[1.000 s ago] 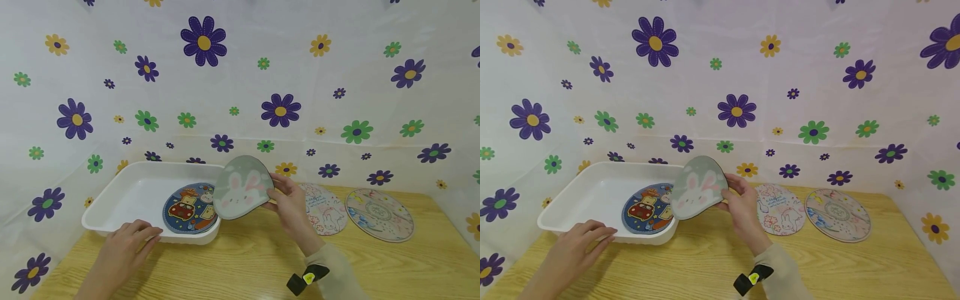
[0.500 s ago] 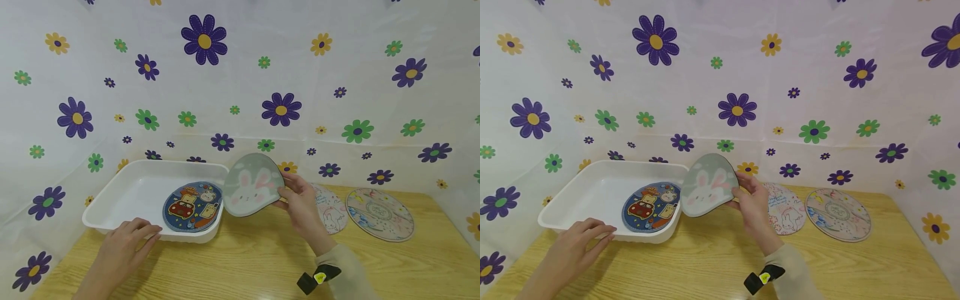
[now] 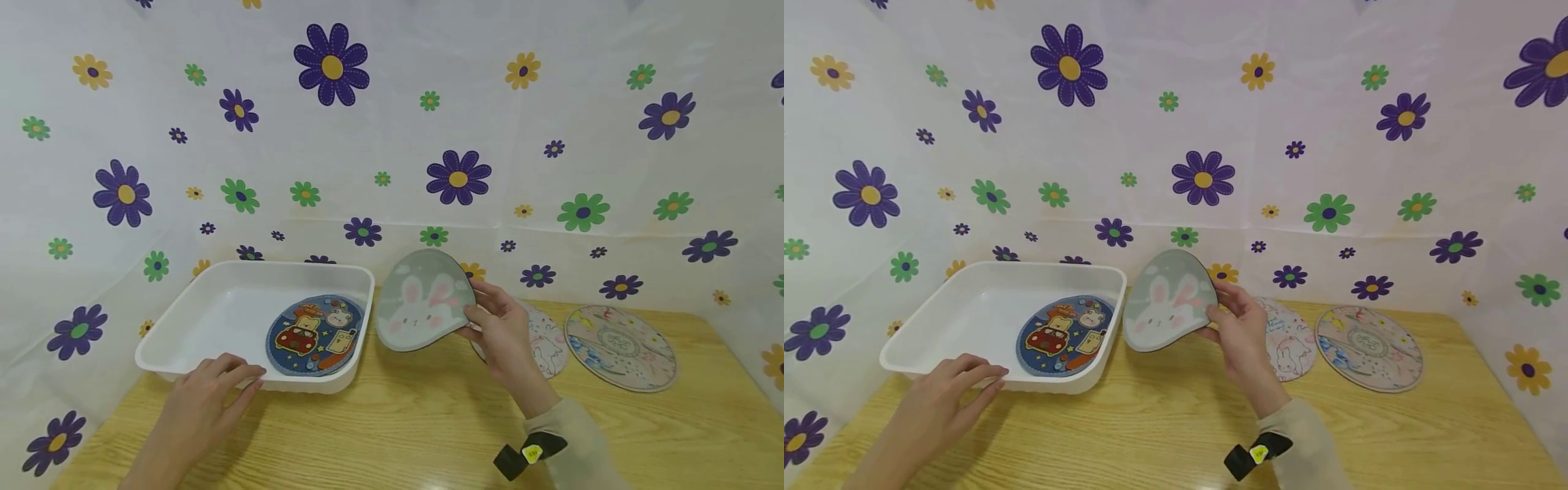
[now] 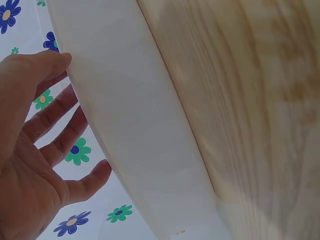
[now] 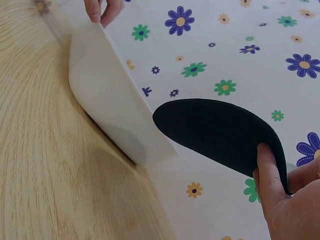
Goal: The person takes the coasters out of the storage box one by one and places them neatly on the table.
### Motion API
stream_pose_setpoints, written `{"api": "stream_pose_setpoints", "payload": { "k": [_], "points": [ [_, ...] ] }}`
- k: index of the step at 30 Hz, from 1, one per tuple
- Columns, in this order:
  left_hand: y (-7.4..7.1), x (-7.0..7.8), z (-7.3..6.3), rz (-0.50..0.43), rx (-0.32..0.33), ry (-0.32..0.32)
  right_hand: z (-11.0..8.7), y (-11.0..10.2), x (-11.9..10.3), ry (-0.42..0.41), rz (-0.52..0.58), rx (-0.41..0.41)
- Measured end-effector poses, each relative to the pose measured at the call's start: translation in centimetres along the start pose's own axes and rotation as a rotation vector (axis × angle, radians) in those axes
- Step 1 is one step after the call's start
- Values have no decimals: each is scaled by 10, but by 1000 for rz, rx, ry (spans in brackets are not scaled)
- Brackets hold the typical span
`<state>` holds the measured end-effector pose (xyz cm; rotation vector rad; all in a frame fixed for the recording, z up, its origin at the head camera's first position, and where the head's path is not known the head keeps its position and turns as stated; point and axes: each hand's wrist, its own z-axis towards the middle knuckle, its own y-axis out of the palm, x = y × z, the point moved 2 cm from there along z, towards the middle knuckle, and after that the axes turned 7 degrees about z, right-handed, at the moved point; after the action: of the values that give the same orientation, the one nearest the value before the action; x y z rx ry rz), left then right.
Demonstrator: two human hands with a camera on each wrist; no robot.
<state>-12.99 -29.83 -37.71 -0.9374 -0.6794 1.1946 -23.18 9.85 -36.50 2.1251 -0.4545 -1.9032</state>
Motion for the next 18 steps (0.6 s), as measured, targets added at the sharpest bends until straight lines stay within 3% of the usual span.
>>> {"api": "stream_pose_setpoints", "payload": {
  "k": [4,11,18],
  "points": [
    [-3,1,-1,-17,-2,3,0,-2,0,7,-11,13],
    [-7,5,-3,-35,28,82,0,-5,2,13,-19,21],
    [-5,5,-6,-32,56,119,3,-8,8,20,-47,39]
  ]
}}
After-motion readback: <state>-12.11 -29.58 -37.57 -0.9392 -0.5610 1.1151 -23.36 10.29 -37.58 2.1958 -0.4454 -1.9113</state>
